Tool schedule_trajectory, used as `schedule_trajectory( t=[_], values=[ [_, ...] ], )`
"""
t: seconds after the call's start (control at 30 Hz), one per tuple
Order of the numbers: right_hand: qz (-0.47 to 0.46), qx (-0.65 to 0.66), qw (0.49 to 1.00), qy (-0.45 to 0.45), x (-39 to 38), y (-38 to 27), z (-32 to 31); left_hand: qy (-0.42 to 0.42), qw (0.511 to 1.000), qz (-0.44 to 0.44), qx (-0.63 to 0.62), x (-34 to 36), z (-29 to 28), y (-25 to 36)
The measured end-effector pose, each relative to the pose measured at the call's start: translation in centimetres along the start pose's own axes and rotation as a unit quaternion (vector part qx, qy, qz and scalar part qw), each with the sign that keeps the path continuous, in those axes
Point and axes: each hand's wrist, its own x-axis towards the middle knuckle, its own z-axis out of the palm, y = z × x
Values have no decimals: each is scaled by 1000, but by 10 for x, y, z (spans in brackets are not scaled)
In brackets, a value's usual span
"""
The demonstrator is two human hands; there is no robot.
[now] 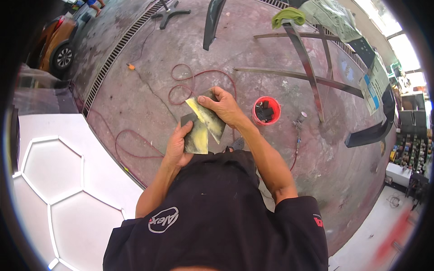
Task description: The person picks up sandpaper and sands a black car bumper placed on a metal stand. They rub the sandpaper over the surface repeatedly, occasionally switching hands and adjusting grip.
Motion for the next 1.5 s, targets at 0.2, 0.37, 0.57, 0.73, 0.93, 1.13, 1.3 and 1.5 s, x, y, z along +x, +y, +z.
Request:
schedule_trajectory(
  t=[0.2, 0.37, 0.57, 0.73, 0.93, 1.13, 1.3, 1.5],
  values=[
    [-54, -475, 876, 60, -19, 38, 34, 58, 994, 82, 45, -29, -90, 84],
    [-401, -545, 736, -24, -46, 32, 142, 128, 975, 68, 168, -20, -174, 133],
    [-188, -657, 712, 159, -33, 99, 154, 62, 966, -42, 246, -19, -198, 155],
    [-50, -383, 819, 425, -93, 106, 169, 142, 980, -29, 138, 21, -256, 133],
    [-61, 68, 825, 557, -149, 132, 185, 2, 979, -98, 181, 26, -213, 51],
    [-119, 134, 785, 593, -194, 190, 194, -127, 865, -217, 434, -47, -134, -38],
    [-62, 232, 792, 561, -307, 211, 175, -260, 689, -305, 604, -73, -127, -99],
    [60, 411, 607, 678, -496, 342, 150, -220, 626, -313, 680, -74, -175, -161]
  ],
)
